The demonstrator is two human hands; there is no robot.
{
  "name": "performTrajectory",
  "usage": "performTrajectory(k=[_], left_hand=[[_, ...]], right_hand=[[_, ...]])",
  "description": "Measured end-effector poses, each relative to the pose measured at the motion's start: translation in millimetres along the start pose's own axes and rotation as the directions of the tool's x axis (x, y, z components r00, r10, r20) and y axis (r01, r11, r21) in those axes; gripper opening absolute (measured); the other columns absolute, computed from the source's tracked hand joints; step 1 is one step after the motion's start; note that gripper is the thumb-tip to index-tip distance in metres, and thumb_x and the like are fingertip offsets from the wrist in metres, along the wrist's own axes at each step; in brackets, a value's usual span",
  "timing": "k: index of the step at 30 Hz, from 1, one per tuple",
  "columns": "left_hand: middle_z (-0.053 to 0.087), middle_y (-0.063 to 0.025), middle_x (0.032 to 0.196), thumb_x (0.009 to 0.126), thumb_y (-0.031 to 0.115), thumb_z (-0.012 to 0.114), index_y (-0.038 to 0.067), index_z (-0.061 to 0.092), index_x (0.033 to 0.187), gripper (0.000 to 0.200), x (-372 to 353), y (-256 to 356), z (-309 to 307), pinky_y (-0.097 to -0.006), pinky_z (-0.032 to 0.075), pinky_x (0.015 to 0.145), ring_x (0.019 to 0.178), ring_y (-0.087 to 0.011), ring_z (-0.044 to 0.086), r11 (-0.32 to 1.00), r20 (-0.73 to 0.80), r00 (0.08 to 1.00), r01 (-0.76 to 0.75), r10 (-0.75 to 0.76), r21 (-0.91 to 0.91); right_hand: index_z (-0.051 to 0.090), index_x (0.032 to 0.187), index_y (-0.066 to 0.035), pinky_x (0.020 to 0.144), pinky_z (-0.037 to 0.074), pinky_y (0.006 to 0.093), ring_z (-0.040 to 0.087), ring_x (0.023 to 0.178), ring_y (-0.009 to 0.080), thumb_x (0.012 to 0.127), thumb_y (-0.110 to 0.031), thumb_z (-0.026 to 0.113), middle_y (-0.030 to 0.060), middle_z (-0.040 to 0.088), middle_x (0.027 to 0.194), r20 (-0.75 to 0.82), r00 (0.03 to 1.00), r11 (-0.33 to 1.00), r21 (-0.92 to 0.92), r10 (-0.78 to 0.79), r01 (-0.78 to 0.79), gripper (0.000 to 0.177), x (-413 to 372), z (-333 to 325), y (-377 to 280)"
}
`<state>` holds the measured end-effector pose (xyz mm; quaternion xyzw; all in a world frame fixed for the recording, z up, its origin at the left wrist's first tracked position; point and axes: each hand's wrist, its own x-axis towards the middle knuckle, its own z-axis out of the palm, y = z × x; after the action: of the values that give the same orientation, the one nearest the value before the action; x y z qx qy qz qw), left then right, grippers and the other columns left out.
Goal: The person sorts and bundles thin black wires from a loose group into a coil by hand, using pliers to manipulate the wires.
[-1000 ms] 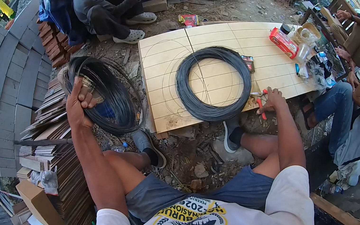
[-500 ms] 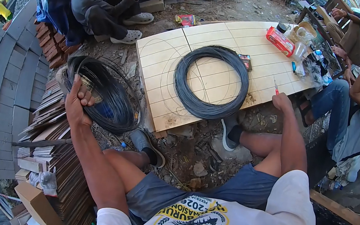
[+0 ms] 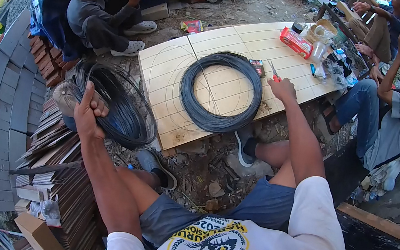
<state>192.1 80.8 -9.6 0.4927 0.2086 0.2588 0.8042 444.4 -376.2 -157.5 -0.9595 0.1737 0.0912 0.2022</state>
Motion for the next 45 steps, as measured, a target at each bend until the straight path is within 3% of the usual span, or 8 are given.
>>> performTrajectory(k=[4, 11, 16, 21, 28, 31, 35, 45], left_hand=[[0.039, 0.0081, 0.059, 0.098, 0.023, 0.063, 0.014, 0.056, 0.08, 0.021, 7, -7, 3, -0.0216, 0.032, 0.043, 0.046, -0.0024, 0.039, 0.999, -0.002, 1.0, 0.016, -0.016, -0.047], [0.04, 0.0081, 0.059, 0.098, 0.024, 0.063, 0.015, 0.055, 0.079, 0.023, 16, -14, 8, -0.0213, 0.032, 0.043, 0.045, -0.0026, 0.039, 0.993, 0.032, 0.997, 0.075, -0.073, -0.094], [0.039, 0.0081, 0.058, 0.098, 0.025, 0.063, 0.015, 0.055, 0.078, 0.023, 17, -16, 20, -0.0215, 0.032, 0.043, 0.045, -0.0027, 0.038, 0.996, -0.01, 0.996, 0.089, -0.089, -0.026], [0.041, 0.009, 0.057, 0.098, 0.023, 0.063, 0.014, 0.056, 0.085, 0.018, 18, -19, 21, -0.0203, 0.034, 0.041, 0.044, -0.0013, 0.04, 0.998, -0.02, 0.998, 0.065, -0.065, -0.019], [0.039, 0.0091, 0.058, 0.098, 0.024, 0.064, 0.015, 0.055, 0.081, 0.021, 11, -15, 21, -0.0206, 0.034, 0.042, 0.045, -0.0017, 0.039, 0.994, -0.034, 0.994, 0.099, -0.101, -0.046], [0.039, 0.0091, 0.058, 0.098, 0.024, 0.064, 0.016, 0.053, 0.078, 0.024, 9, -13, 22, -0.0207, 0.033, 0.042, 0.045, -0.0017, 0.038, 0.992, -0.013, 0.993, 0.118, -0.118, -0.039], [0.039, 0.0093, 0.057, 0.096, 0.025, 0.065, 0.016, 0.052, 0.074, 0.027, 7, -14, 26, -0.0212, 0.033, 0.043, 0.045, -0.0021, 0.04, 0.995, -0.05, 0.994, 0.099, -0.098, 0.015], [0.046, 0.0046, 0.056, 0.089, 0.023, 0.074, 0.013, 0.053, 0.067, 0.033, 12, -38, 36, -0.0249, 0.036, 0.042, 0.043, -0.006, 0.043, 0.993, -0.031, 0.994, 0.109, -0.107, 0.046]], right_hand=[[0.048, 0.137, -0.002, 0.103, 0.039, 0.0604, 0.046, 0.13, 0.0397, 0.079, -0.063, 0.067, 0.0242, 0.048, 0.138, -0.081, 0.992, 0.983, -0.149, 0.099, -0.11, 0.087, 15, 11, 12], [0.054, 0.131, -0.001, 0.1, 0.044, 0.0532, 0.053, 0.124, 0.0379, 0.084, -0.063, 0.061, 0.0224, 0.051, 0.136, 0.018, 1.0, 0.998, -0.067, -0.006, 0.007, 0.078, 49, 14, 7], [0.055, 0.124, 0.002, 0.091, 0.051, 0.0495, 0.064, 0.109, 0.0358, 0.086, -0.062, 0.059, 0.0193, 0.056, 0.131, 0.172, 0.929, 0.945, 0.036, -0.327, 0.325, 0.074, -25, -2, -55], [0.048, 0.131, -0.001, 0.085, 0.056, 0.045, 0.067, 0.106, 0.0303, 0.085, -0.029, 0.069, 0.0193, 0.055, 0.131, 0.026, 0.901, 0.77, -0.509, -0.433, 0.385, 0.058, -28, 59, -54], [0.055, 0.123, -0.002, 0.08, 0.058, 0.0422, 0.069, 0.103, 0.0307, 0.084, -0.015, 0.065, 0.0207, 0.066, 0.114, 0.085, 0.918, 0.81, -0.444, -0.388, 0.383, 0.043, -25, 28, -75], [0.057, 0.12, -0.001, 0.075, 0.058, 0.0408, 0.07, 0.099, 0.0314, 0.086, -0.013, 0.059, 0.0203, 0.07, 0.104, 0.042, 0.935, 0.859, -0.383, -0.353, 0.341, 0.037, -32, 11, -80], [0.056, 0.116, -0.001, 0.064, 0.055, 0.039, 0.07, 0.084, 0.0247, 0.085, -0.008, 0.048, 0.017, 0.068, 0.09, 0.258, 0.892, 0.909, 0.3, -0.37, 0.29, 0.032, -51, -12, -87], [0.049, 0.124, -0.001, 0.062, 0.055, 0.0325, 0.067, 0.074, 0.0214, 0.098, -0.029, 0.04, 0.0159, 0.064, 0.102, 0.405, 0.717, 0.499, 0.862, -0.567, -0.092, 0.039, -112, 25, -129]])
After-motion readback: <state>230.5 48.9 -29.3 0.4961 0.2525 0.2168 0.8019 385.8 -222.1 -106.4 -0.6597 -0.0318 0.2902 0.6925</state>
